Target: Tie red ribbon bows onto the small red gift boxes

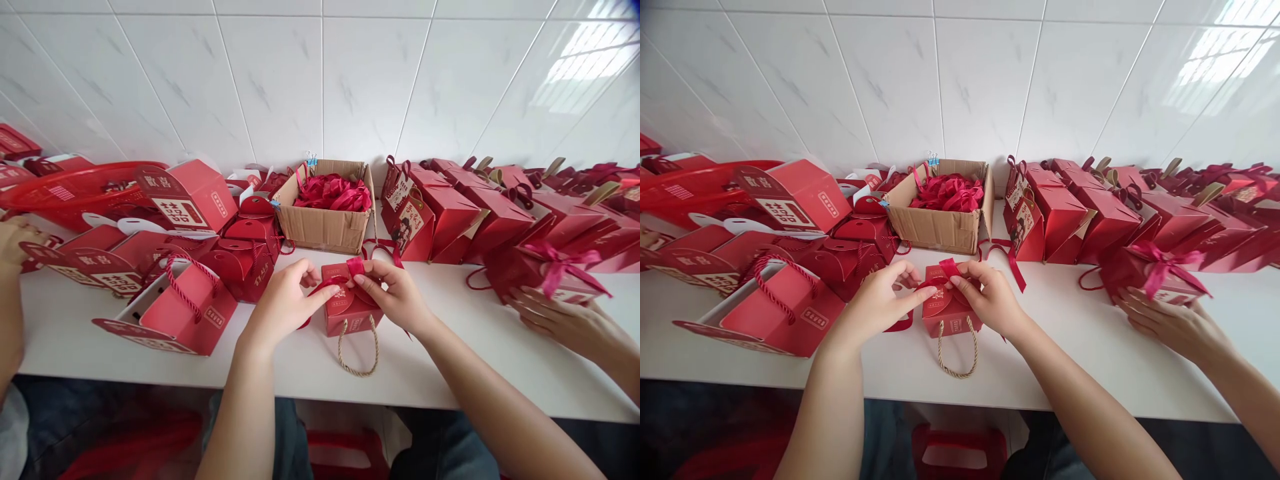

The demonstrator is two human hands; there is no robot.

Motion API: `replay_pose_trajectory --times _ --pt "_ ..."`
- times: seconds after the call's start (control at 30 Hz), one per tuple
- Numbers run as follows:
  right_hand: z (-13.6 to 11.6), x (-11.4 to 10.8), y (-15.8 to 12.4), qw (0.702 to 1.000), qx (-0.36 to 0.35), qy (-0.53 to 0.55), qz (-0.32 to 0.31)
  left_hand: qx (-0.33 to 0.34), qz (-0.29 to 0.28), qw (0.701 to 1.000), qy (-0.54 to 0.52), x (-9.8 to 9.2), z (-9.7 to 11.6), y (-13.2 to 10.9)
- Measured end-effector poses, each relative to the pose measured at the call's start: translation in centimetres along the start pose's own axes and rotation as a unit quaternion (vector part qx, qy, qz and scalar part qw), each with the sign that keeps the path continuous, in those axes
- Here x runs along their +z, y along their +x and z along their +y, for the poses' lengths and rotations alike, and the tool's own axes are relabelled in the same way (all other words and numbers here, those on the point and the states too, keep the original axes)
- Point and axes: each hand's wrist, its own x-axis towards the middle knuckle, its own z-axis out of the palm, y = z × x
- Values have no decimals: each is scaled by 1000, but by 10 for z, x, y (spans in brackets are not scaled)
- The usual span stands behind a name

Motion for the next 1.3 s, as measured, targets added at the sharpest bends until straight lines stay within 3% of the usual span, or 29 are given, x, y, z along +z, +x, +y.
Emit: replay_pose_trajectory --times 0.2,0.37,0.5,0.67,0.77,0.9,1.1,1.3 --pt "2 2 -1 1000 -5 -11 2 -11 -21 999 27 -1 4 -2" --pt "-1 4 -2 999 -6 -28 21 -39 -72 994 -76 -9 11 -6" --pt "-3 8 -1 998 5 -37 41 -13 -113 980 -164 -14 17 -8" --pt "-3 12 -1 991 -20 -98 84 -2 -190 963 -194 -14 22 -10" --pt "-4 12 -1 985 -47 -134 95 -16 -161 966 -203 -10 19 -8" --pt "-4 11 0 990 -48 -105 86 -39 -99 975 -193 -8 11 -5" --pt "-2 10 0 990 -34 -98 92 -123 -138 956 -226 -14 4 -7" --pt "-1 13 -1 987 -44 -118 98 -72 -134 974 -167 -20 18 -11"
